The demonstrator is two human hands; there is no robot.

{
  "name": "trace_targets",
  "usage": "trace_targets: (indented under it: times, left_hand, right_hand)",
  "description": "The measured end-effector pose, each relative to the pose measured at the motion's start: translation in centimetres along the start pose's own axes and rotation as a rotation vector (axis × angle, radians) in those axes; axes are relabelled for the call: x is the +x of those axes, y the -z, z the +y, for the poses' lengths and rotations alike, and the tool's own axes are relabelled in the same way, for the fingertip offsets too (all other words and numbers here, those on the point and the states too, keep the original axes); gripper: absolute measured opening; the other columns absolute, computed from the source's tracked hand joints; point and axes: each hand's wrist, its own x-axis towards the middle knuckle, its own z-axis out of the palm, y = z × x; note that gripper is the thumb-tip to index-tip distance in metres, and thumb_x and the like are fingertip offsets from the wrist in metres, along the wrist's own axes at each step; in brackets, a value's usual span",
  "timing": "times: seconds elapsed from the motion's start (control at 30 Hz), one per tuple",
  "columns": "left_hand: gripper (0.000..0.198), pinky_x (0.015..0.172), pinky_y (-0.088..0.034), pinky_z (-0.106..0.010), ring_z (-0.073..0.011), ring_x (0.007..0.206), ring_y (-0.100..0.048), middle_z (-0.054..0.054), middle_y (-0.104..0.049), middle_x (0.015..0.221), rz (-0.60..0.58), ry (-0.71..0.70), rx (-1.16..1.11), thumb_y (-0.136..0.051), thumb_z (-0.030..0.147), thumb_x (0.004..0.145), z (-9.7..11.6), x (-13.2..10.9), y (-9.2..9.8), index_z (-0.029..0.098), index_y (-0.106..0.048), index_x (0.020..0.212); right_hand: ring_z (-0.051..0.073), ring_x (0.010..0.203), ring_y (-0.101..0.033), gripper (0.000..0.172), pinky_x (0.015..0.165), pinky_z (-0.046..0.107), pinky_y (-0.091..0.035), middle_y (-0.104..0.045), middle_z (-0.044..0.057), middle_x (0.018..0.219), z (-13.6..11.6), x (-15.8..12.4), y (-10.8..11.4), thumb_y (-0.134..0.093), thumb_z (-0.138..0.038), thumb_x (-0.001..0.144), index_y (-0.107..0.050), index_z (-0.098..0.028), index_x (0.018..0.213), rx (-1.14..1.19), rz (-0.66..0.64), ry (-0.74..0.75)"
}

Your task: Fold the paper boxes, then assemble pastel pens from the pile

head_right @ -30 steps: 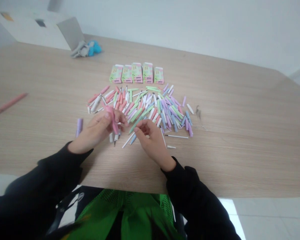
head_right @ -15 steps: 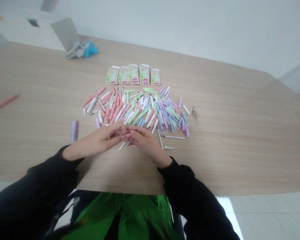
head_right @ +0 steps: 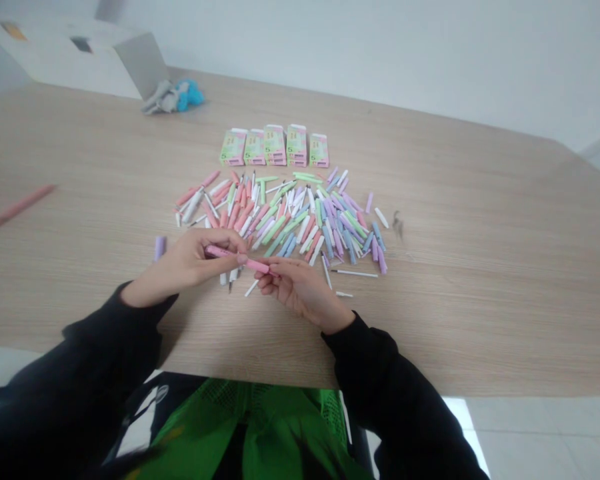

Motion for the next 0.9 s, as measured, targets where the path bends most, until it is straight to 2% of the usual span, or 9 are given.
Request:
trace_targets:
  times: [0.23,0.57,0.77,0.83,0.9]
  left_hand:
    - [0.017,0.052,-0.031,-0.023,-0.0103,0.054,-0.043,0.002,-0.052,0.060,0.070,-0.001,-0.032,-0.069,0.031,0.082,0.2,0.0,0.4,0.016,-0.065,0.074]
    - [0.017,0.052,-0.030,-0.024,-0.0104,0.055,-0.042,0.003,-0.052,0.060,0.074,0.016,-0.070,-0.068,0.030,0.083,0.1,0.0,0.3,0.016,-0.063,0.074]
    - [0.021,0.047,-0.025,-0.026,-0.0099,0.048,-0.037,0.004,-0.046,0.055,0.149,0.036,-0.154,-0.066,0.032,0.086,0.0,0.0,0.4,0.018,-0.061,0.072]
    - [0.024,0.046,-0.028,-0.026,-0.0111,0.047,-0.039,0.004,-0.046,0.053,0.191,0.060,-0.259,-0.060,0.033,0.090,-0.4,0.1,0.4,0.019,-0.056,0.070]
    - [0.024,0.050,-0.036,-0.026,-0.0135,0.053,-0.048,0.001,-0.054,0.058,0.203,0.061,-0.333,-0.053,0.031,0.093,-0.8,0.3,0.4,0.019,-0.054,0.072]
  right_hand:
    - [0.009,0.066,-0.060,0.006,0.063,0.019,-0.051,-0.069,0.002,0.074,-0.2,0.0,0.0,-0.067,-0.015,0.081,-0.072,-0.012,0.080,0.040,-0.032,-0.039]
    - [0.008,0.067,-0.059,0.003,0.064,0.021,-0.049,-0.066,0.001,0.077,-0.1,-0.2,-0.1,-0.070,-0.015,0.082,-0.069,-0.012,0.083,0.021,-0.026,-0.024]
    - [0.007,0.064,-0.057,0.013,0.060,0.020,-0.048,-0.066,0.000,0.074,-0.2,-0.2,-0.1,-0.080,-0.024,0.077,-0.074,-0.013,0.084,-0.033,0.026,0.073]
    - [0.007,0.062,-0.056,0.017,0.058,0.020,-0.048,-0.065,-0.001,0.073,-0.4,-0.2,0.1,-0.082,-0.027,0.075,-0.076,-0.015,0.087,-0.072,0.058,0.130]
    - [0.007,0.061,-0.055,0.019,0.057,0.022,-0.048,-0.065,-0.002,0.073,-0.7,-0.2,0.3,-0.083,-0.030,0.075,-0.077,-0.018,0.088,-0.131,0.096,0.203]
